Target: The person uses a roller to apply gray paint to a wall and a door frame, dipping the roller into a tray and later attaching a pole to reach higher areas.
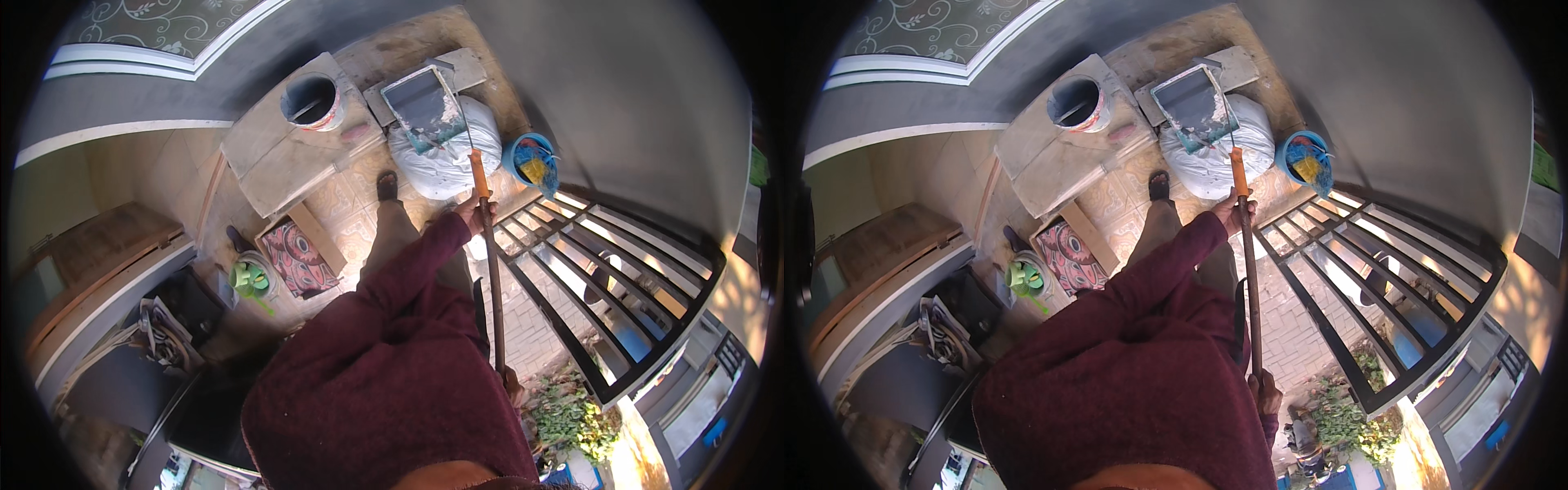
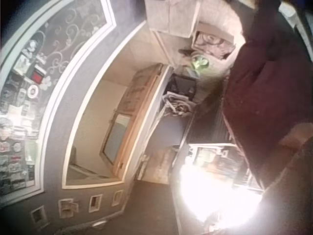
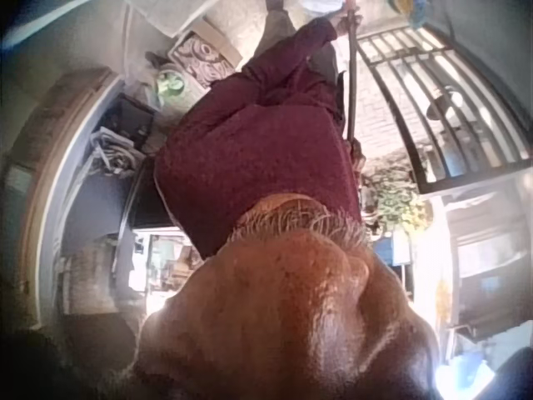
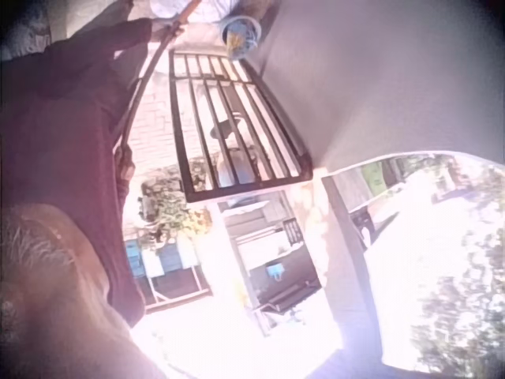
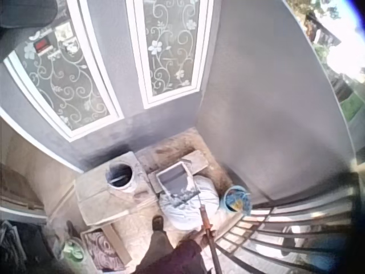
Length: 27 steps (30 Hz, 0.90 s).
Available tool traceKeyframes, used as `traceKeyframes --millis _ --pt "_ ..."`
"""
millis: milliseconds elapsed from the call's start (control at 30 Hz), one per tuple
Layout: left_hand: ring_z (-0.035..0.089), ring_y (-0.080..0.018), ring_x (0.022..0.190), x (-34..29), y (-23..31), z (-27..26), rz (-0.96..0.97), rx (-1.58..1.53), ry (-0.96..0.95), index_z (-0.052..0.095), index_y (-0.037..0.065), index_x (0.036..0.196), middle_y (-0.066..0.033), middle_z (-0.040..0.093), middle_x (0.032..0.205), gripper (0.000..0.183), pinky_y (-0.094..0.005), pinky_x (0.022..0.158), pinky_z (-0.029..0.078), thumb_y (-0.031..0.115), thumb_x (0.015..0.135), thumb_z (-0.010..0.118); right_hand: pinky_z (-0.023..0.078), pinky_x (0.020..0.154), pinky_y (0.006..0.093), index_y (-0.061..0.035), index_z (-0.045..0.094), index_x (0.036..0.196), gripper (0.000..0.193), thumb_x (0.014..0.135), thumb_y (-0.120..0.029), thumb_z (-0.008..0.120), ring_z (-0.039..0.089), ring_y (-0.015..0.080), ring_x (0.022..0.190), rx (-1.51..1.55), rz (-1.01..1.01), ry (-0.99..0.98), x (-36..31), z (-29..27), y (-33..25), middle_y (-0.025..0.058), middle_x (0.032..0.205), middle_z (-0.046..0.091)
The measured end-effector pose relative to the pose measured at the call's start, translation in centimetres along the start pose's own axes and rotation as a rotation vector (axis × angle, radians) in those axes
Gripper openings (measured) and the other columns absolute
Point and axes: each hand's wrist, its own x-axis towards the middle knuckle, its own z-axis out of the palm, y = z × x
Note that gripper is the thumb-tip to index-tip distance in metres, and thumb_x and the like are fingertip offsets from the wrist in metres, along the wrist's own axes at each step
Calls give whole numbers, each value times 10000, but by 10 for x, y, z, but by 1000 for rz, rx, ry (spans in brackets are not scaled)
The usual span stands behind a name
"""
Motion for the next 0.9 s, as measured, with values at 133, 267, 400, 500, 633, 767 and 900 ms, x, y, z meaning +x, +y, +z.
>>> traceKeyframes --millis 133,267,400,500,633,767,900 --pt "586 -208 815 0 8 -7 -53 -10 -12 499 59 1139 -106 561 926 523 -382 762 505 503 868 559 502 559 406 -56 617 1052 276 866 -260 622 659 312 622 -2 -64 4 0 -2 -11 155 722 651" --pt "585 -238 800 0 13 -5 -60 4 23 525 34 1066 -106 561 891 519 -392 755 514 522 891 500 493 541 401 -58 618 1050 279 868 -269 625 652 301 597 12 -124 28 3 0 -20 137 714 649" --pt "621 -246 798 -4 25 -7 -94 55 -79 544 9 1096 -100 588 903 590 -379 760 530 554 881 476 486 518 392 -82 622 1046 253 872 -266 621 644 297 570 -54 -102 30 2 1 -32 132 687 637" --pt "606 -242 806 -1 29 0 -90 14 70 563 -6 1023 -124 604 910 593 -407 780 521 555 833 546 480 503 396 -92 620 1009 229 868 -271 625 642 302 567 -3 -112 84 4 8 -33 137 665 629" --pt "582 -208 805 -7 32 22 -63 102 9 548 9 1005 -107 583 878 572 -395 768 511 556 837 546 479 499 402 -93 616 990 217 865 -270 628 641 317 574 -17 -88 71 5 2 -53 146 652 626" --pt "583 -160 759 -4 35 10 -45 -103 -5 532 41 1055 -68 587 867 527 -325 677 481 534 869 526 488 521 417 -110 611 1017 228 865 -279 625 647 333 607 -16 -127 99 7 9 -47 151 692 642" --pt "581 -167 736 2 31 -3 87 -22 108 532 55 1048 -64 584 853 530 -334 645 485 546 850 549 501 565 444 -151 593 1078 262 868 -306 612 655 353 665 -33 1 -13 10 7 -57 151 766 661"
